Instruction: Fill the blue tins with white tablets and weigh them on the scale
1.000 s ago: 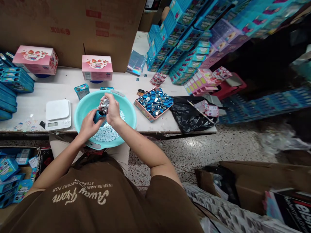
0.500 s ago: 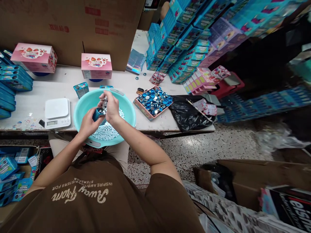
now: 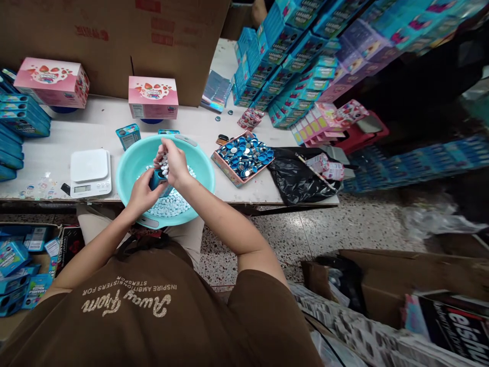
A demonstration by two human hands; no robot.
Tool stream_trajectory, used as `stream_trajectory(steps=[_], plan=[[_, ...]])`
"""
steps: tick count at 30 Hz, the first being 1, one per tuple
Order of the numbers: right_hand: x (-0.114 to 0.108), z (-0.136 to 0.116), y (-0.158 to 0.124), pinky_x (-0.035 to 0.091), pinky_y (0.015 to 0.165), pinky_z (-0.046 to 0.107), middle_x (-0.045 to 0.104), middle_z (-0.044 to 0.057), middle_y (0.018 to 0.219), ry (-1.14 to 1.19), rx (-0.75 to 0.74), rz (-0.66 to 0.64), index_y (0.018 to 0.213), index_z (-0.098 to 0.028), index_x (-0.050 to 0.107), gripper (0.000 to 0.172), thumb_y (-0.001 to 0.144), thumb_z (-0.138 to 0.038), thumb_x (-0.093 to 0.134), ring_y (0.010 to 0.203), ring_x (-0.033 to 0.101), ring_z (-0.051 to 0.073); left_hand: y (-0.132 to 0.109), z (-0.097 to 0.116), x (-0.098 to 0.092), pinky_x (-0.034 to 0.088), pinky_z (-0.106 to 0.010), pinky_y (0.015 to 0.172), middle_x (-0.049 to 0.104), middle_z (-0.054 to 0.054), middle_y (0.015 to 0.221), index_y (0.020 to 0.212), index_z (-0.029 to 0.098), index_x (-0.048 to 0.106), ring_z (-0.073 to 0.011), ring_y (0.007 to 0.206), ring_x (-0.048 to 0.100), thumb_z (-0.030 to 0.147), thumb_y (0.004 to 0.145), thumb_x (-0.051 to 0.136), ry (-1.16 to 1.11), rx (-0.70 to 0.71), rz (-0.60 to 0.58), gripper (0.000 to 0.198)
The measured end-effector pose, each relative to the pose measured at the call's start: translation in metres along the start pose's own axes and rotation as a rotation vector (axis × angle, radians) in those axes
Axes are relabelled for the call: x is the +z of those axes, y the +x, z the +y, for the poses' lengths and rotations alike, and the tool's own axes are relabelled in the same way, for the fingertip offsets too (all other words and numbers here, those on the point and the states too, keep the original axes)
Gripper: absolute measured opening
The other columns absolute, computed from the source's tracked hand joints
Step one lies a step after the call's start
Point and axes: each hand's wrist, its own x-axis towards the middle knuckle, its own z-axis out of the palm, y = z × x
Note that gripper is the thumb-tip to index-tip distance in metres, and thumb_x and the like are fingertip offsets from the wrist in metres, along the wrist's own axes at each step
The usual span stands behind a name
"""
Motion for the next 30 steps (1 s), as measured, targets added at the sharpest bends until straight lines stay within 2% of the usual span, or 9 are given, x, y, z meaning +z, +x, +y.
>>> stream_trajectory(steps=[3, 5, 8, 13, 16, 21, 30], plan=[[-0.001, 0.002, 0.003, 0.035, 0.041, 0.020, 0.044, -0.008, 0.047, 0.015, -0.006, 0.054, 0.063, -0.023, 0.043, 0.043, 0.079, -0.055, 0.067, 0.044, 0.046, 0.008, -0.001, 0.001, 0.002, 0.049, -0.037, 0.092, 0.067, -0.010, 0.117, 0.115, 0.019, 0.059, -0.0266, 0.110, 0.062, 0.030, 0.084, 0.063, 0.028, 0.042, 0.015, 0.033], [-0.001, 0.002, 0.001, 0.035, 0.040, 0.020, 0.044, -0.009, 0.046, 0.009, -0.013, 0.041, 0.063, -0.023, 0.043, 0.044, 0.079, -0.056, 0.067, 0.043, 0.045, 0.007, -0.001, 0.000, 0.003, 0.049, -0.037, 0.093, 0.068, -0.010, 0.116, 0.115, 0.018, 0.059, -0.0264, 0.109, 0.063, 0.029, 0.084, 0.064, 0.006, 0.031, 0.020, 0.033], [0.000, 0.002, -0.005, 0.041, 0.045, 0.021, 0.043, -0.008, 0.047, -0.027, -0.034, -0.019, 0.061, -0.023, 0.043, 0.047, 0.079, -0.060, 0.067, 0.045, 0.049, 0.008, 0.001, -0.002, 0.003, 0.050, -0.038, 0.092, 0.069, -0.010, 0.115, 0.115, 0.018, 0.060, -0.0267, 0.107, 0.064, 0.031, 0.084, 0.064, -0.015, 0.007, 0.037, 0.034], [0.006, -0.002, -0.014, 0.049, 0.055, 0.024, 0.049, -0.006, 0.049, -0.070, -0.061, -0.034, 0.059, -0.023, 0.040, 0.051, 0.078, -0.061, 0.068, 0.052, 0.057, 0.010, 0.002, 0.000, 0.000, 0.051, -0.038, 0.089, 0.070, -0.010, 0.111, 0.112, 0.019, 0.061, -0.0267, 0.103, 0.065, 0.034, 0.085, 0.064, -0.039, -0.021, 0.058, 0.032], [0.008, -0.005, -0.015, 0.050, 0.057, 0.025, 0.055, -0.004, 0.054, -0.051, -0.063, -0.039, 0.058, -0.023, 0.039, 0.050, 0.080, -0.057, 0.068, 0.054, 0.059, 0.011, 0.004, 0.002, -0.002, 0.052, -0.038, 0.088, 0.071, -0.010, 0.110, 0.113, 0.019, 0.061, -0.0264, 0.102, 0.066, 0.035, 0.084, 0.065, -0.062, -0.030, 0.059, 0.033], [0.010, -0.007, -0.018, 0.052, 0.062, 0.026, 0.055, -0.004, 0.054, -0.060, -0.061, -0.040, 0.058, -0.023, 0.042, 0.046, 0.084, -0.054, 0.064, 0.060, 0.062, 0.012, 0.004, 0.003, -0.005, 0.051, -0.038, 0.088, 0.071, -0.009, 0.111, 0.113, 0.019, 0.061, -0.0259, 0.102, 0.065, 0.033, 0.084, 0.064, -0.079, -0.019, 0.063, 0.032], [0.012, -0.016, -0.029, 0.053, 0.073, 0.027, 0.065, 0.000, 0.062, -0.142, -0.050, -0.138, 0.061, -0.022, 0.051, 0.048, 0.086, -0.062, 0.058, 0.074, 0.068, 0.013, 0.004, 0.009, -0.009, 0.052, -0.035, 0.079, 0.071, -0.006, 0.100, 0.108, 0.020, 0.061, -0.0218, 0.087, 0.065, 0.035, 0.082, 0.066, -0.085, -0.063, 0.065, 0.030]])
